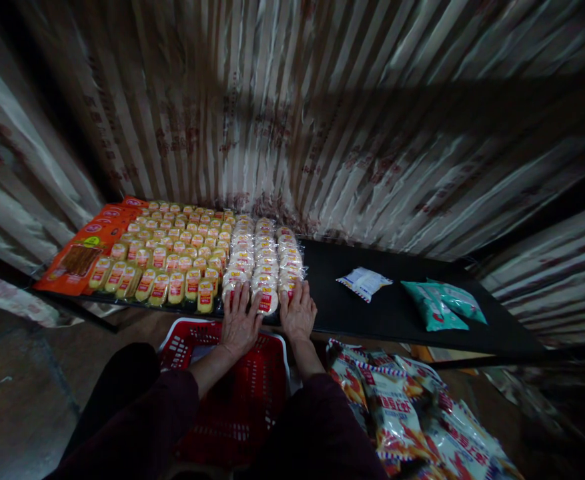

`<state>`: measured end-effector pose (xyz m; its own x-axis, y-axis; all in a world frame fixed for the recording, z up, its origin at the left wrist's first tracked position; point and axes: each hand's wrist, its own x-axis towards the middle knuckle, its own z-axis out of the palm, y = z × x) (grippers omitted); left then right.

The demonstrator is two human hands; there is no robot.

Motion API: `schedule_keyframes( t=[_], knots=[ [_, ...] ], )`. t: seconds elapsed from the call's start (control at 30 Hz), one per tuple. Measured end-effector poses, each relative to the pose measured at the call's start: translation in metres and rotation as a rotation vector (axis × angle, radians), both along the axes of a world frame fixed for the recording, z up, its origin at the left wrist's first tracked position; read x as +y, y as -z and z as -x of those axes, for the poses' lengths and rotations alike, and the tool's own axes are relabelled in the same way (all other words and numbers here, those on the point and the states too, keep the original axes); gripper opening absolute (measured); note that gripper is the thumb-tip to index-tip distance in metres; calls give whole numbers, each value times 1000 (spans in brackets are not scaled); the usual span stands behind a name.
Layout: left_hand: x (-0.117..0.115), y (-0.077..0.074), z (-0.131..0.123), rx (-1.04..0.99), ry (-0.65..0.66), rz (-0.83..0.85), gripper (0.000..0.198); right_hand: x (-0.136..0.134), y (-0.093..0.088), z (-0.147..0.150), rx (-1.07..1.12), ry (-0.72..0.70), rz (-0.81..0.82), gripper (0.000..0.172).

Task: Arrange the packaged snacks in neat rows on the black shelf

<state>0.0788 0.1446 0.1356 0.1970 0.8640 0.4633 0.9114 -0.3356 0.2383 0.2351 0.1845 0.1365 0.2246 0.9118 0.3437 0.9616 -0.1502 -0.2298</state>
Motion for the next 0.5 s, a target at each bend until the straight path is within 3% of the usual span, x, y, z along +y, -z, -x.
schedule_keyframes(
  t=[0.5],
  knots=[
    [-2, 1, 4, -16, 42, -17, 60, -2, -1, -1, 49, 15, -77, 59]
  ],
)
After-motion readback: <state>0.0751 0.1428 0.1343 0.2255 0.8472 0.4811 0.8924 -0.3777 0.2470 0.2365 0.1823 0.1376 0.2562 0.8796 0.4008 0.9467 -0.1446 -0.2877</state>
